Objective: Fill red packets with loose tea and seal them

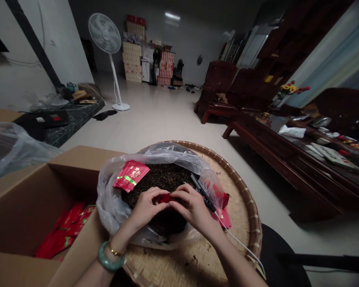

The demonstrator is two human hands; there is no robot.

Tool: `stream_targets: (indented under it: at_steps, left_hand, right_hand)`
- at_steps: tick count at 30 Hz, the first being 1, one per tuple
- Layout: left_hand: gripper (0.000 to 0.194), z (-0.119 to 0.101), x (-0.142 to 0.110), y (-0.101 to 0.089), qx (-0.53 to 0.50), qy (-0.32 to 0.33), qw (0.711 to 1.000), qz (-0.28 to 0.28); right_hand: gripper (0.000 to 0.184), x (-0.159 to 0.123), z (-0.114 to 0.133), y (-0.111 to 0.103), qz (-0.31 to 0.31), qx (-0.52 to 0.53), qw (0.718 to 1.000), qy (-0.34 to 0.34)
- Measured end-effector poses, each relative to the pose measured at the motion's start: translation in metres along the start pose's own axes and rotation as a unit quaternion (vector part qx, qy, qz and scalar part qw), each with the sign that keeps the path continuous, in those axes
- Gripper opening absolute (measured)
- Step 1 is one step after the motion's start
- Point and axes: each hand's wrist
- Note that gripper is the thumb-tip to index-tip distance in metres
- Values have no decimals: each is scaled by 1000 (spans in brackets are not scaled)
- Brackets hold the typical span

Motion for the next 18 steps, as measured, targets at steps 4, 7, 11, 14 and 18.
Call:
stream_targets:
  at_steps: [4, 7, 11, 14, 18]
  left_hand:
    - [19, -3, 1, -1, -7, 3, 1000, 19]
    - [21, -2, 1, -5, -11, -1, 1000, 21]
    - [20, 0, -2, -7, 1, 0, 1000, 22]
    - [22, 0, -4, -7, 3, 4, 1000, 15]
    - [22, -2, -5, -6, -3, 3, 1000, 11]
  right_hand:
    - [17, 3, -3, -1, 2, -13, 1000, 15]
    - [24, 4, -7, -5, 31, -11, 998, 45]
    - [26, 5, -11, -10, 43, -27, 998, 48]
    - [26, 6, -6, -10, 40, -38, 998, 40]
    - [19, 3, 2, -4, 82, -90, 992, 26]
Point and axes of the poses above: each hand's wrist, its own x-axis towards the middle knuckle, its own y-axis out of the palm, z = x × y, and after that the axes turned 12 degrees about x, right-handed
